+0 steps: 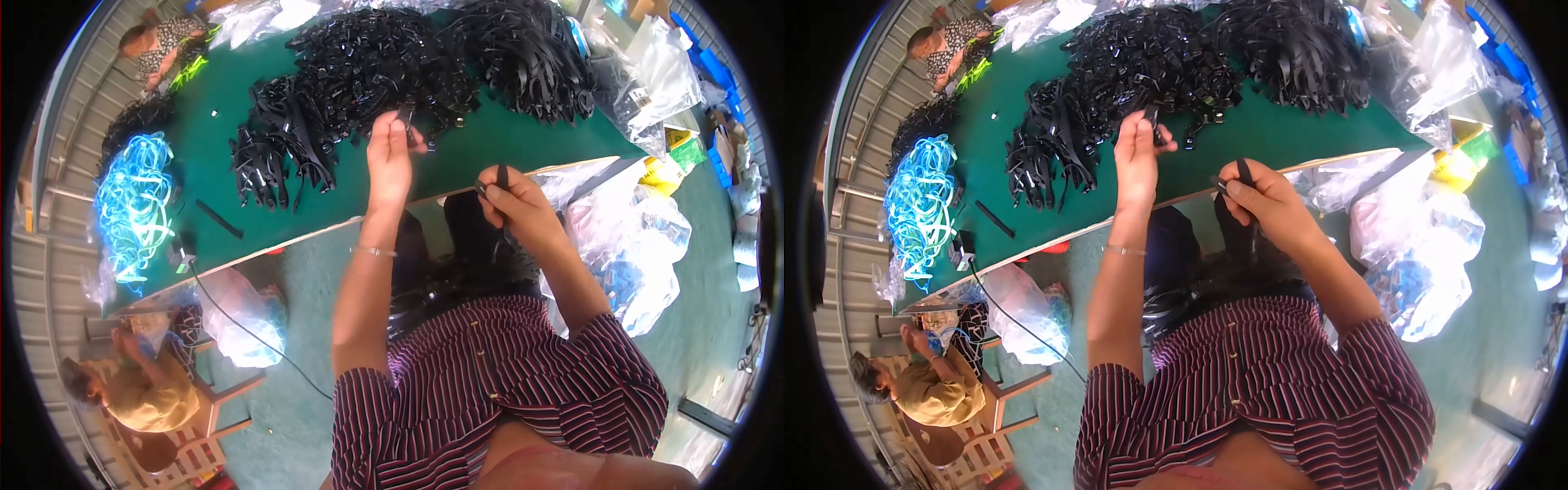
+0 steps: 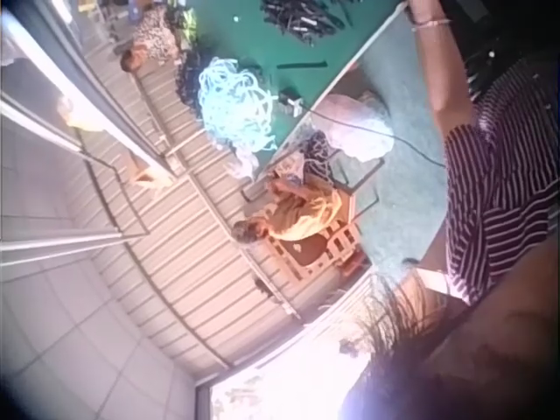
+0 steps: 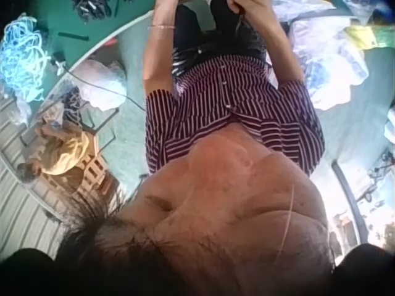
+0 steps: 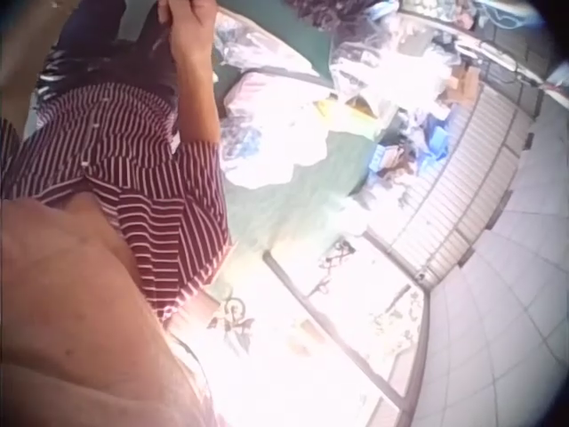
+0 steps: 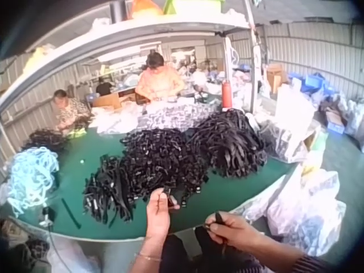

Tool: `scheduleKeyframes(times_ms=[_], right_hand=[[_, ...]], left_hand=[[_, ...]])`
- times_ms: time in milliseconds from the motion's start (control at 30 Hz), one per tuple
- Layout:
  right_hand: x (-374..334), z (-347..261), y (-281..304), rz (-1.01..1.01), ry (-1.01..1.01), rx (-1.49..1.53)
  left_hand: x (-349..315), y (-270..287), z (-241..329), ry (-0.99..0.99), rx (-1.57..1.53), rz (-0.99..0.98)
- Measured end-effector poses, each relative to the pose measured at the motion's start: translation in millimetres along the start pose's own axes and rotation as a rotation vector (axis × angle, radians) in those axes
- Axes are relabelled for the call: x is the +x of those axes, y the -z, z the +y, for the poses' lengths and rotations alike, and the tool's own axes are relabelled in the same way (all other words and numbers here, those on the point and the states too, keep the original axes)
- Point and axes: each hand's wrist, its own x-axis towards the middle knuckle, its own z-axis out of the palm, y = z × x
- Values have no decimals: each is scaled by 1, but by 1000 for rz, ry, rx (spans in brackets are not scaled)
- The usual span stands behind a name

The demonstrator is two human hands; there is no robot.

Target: The person sorts and assembles small black plastic clips and blue plastic loops by hand at a workbench.

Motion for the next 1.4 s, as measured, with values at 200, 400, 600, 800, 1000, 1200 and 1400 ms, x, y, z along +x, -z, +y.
scheduleKeyframes(times_ms=[200, 400, 600, 800, 1000, 1200, 1400], right_hand=[[-2, 1, -9, -55, -85, 112], [-10, 10, -26, -231, -196, 236], [-14, 7, -34, -349, -241, 116], [-18, 7, -34, -352, -273, 96], [-19, 10, -38, -328, -97, 98], [-21, 4, -37, -379, -92, 49], [-19, 4, -36, -401, -33, -83]], left_hand=[[-93, -2, 43, 330, -365, -102], [-138, 4, 50, 403, -562, -88], [-149, 8, 55, 382, -577, -69], [-154, 10, 53, 388, -633, -60], [-155, 8, 52, 413, -675, -40], [-155, 13, 49, 333, -820, -183], [-158, 13, 50, 386, -676, -78]])
